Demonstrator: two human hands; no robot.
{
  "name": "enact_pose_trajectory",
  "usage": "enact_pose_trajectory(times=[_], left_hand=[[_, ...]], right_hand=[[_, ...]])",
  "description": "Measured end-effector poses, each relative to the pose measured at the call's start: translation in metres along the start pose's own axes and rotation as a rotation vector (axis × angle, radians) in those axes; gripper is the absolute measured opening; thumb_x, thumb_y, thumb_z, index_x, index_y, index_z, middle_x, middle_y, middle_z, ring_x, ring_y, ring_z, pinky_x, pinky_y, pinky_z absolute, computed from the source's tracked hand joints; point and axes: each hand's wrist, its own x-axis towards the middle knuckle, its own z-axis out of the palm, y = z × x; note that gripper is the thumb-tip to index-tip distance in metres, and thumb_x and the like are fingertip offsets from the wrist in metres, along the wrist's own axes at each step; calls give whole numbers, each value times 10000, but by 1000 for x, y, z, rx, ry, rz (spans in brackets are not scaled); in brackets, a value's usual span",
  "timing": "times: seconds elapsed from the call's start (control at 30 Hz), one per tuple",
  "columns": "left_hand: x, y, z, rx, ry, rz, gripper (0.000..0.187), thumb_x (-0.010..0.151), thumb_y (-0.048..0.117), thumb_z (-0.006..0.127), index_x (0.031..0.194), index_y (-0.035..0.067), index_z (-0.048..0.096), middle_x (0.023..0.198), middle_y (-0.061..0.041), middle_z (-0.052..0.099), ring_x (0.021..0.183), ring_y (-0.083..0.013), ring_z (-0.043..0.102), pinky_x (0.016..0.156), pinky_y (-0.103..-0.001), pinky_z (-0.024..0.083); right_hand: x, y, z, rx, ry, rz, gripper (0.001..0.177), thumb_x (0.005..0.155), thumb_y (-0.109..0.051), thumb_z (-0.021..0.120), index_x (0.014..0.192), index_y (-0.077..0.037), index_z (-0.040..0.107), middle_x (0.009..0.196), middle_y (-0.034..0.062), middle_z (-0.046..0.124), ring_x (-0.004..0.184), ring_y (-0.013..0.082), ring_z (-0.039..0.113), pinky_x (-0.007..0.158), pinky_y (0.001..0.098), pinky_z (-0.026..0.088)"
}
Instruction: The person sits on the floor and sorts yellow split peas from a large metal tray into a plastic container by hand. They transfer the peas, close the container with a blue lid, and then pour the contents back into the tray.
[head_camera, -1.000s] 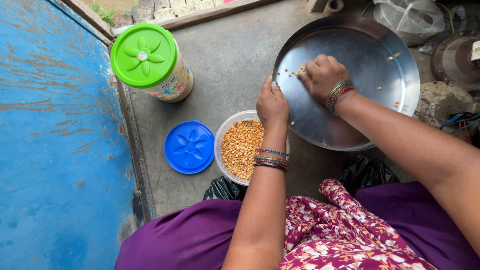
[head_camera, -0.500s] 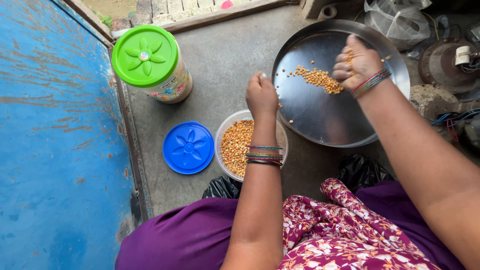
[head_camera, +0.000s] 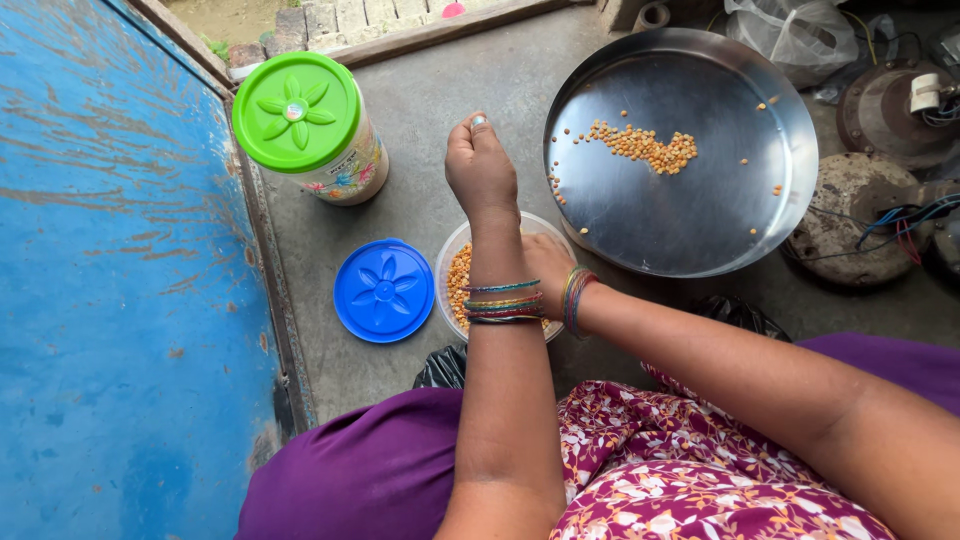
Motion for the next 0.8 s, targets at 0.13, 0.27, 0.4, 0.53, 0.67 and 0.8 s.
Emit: enact_pose_trajectory(times=[0.13, 0.27, 0.4, 0.53, 0.67, 0.8], left_hand=[[-1, -11, 5, 67, -29, -33, 319, 1000, 276, 551, 1095, 18, 713, 820, -42, 678, 712, -99, 584, 681, -293, 529], [-2, -30, 21, 196, -72, -65, 348, 996, 309, 536, 1043, 17, 720, 844, -105, 718, 743, -179, 635, 712, -345, 539], [-19, -56, 44, 333, -112, -13, 326, 968, 286, 547, 1116, 52, 720, 1050, -160, 749, 956, -280, 716, 874, -408, 542], [-38, -75, 52, 460, -113, 141, 408, 917, 144, 590, 1316, 54, 581, 1245, -243, 635, 1108, -389, 651, 951, -464, 518], [-46, -78, 52, 355, -127, 75, 624, 829, -60, 461, 1410, 148, 554, 1265, -225, 618, 1120, -355, 669, 958, -428, 542], [-47, -82, 55, 376, -63, 44, 662, 836, -104, 428, 1404, 193, 599, 1230, -204, 656, 1124, -336, 690, 975, -403, 552]], right_hand=[[-9, 7, -12, 380, 323, -126, 191, 892, -125, 652, 1040, -9, 685, 1004, 223, 712, 947, 380, 687, 823, 439, 533], [8, 70, -38, 274, 481, 97, 141, 939, -99, 611, 1039, -55, 700, 964, 215, 714, 884, 362, 707, 787, 469, 564], [24, 184, -98, -167, 631, 47, 227, 895, 5, 587, 1064, -45, 730, 1068, 203, 708, 1033, 390, 667, 948, 483, 541], [-1, 266, -141, -454, 330, 298, 325, 882, -38, 605, 1191, 10, 692, 1236, 279, 631, 1152, 445, 596, 1004, 516, 487], [-37, 283, -152, -600, 30, 399, 462, 785, -23, 624, 1245, 14, 606, 1352, 274, 560, 1270, 417, 534, 1023, 512, 450], [-69, 258, -136, -622, -181, 605, 431, 868, -71, 625, 1279, 50, 575, 1330, 325, 579, 1225, 453, 599, 1034, 491, 504]])
